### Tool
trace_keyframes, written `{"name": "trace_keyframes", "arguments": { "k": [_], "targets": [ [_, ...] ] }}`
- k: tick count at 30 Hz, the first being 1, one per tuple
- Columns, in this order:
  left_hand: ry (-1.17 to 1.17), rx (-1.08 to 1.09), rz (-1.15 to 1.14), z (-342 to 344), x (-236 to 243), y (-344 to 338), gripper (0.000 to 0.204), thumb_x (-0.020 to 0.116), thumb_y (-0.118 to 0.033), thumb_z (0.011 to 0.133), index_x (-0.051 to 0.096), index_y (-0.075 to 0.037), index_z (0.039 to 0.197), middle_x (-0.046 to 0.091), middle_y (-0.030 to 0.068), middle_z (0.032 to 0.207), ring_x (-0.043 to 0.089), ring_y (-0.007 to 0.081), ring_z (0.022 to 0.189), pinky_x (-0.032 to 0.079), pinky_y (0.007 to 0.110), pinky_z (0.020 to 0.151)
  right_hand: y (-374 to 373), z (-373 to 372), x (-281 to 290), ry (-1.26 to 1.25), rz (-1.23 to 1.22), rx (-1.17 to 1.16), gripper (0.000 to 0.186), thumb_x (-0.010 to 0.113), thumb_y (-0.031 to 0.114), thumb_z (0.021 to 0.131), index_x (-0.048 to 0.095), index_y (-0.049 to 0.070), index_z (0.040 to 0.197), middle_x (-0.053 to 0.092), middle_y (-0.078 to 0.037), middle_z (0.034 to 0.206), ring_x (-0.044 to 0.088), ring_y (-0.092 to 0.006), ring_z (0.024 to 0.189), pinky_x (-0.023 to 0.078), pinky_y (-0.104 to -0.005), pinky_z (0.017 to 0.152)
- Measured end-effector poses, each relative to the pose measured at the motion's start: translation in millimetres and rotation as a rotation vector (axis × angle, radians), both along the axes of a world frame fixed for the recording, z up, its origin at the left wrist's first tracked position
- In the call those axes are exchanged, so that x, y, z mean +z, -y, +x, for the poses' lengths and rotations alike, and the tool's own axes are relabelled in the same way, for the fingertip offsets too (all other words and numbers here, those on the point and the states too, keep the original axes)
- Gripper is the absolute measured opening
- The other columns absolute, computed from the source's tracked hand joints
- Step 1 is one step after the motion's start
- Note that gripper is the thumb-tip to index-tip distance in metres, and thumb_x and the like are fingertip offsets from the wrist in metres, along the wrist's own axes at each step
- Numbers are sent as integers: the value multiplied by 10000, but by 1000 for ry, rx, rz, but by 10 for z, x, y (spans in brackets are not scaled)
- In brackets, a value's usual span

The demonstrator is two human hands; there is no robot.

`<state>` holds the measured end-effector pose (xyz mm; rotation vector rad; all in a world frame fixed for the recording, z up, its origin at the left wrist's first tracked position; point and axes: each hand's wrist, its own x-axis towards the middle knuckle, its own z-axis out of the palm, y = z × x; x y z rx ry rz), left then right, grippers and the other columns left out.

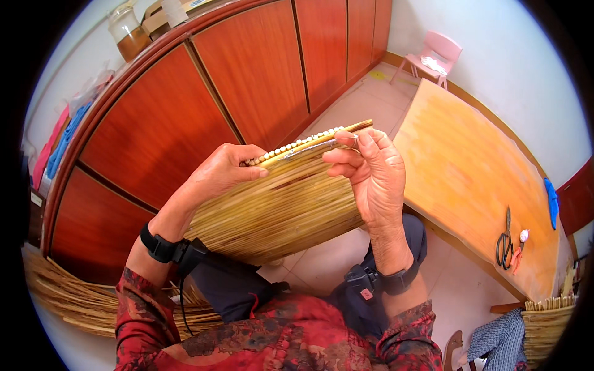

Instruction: The person uses a needle and thread to weave together bundles of straw into a mat. The person repeatedly passes the needle through the straw bundles, pulls the thread tight, and occasionally uses scissors to trim excess straw.

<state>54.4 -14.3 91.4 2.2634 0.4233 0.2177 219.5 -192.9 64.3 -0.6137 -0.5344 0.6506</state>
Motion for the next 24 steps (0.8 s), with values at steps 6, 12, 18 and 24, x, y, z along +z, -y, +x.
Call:
{"name": "trace_keyframes", "arguments": {
  "k": [6,12,18,24],
  "targets": [
    [-85,-54,40,0,102,16,257,607,-81,790,592,30,1021,623,48,820,545,86,749,446,252,689,-17,-135,-1,196,-137,20,151,533,125,892,552,20,998,568,-75,756,576,-159,582,499,-256,519],
    [-111,-71,22,1,98,9,254,613,-77,783,597,13,1019,631,41,814,551,78,758,449,255,695,-109,-367,-230,1032,-491,-250,165,577,65,837,619,57,996,559,-86,764,554,-194,593,450,-289,531],
    [-66,-59,-7,-40,71,28,248,613,-79,782,602,10,1013,623,26,800,541,76,749,444,248,693,-158,-432,-261,1335,-519,-461,198,594,45,797,619,83,989,517,-101,738,549,-272,638,451,-354,557],
    [-45,-53,-17,-33,43,30,250,604,-78,780,602,13,1012,614,26,787,536,75,734,441,247,673,-140,-435,-249,1386,-569,-497,197,589,49,796,614,91,987,503,-98,718,554,-276,638,452,-366,556]
  ]
}}
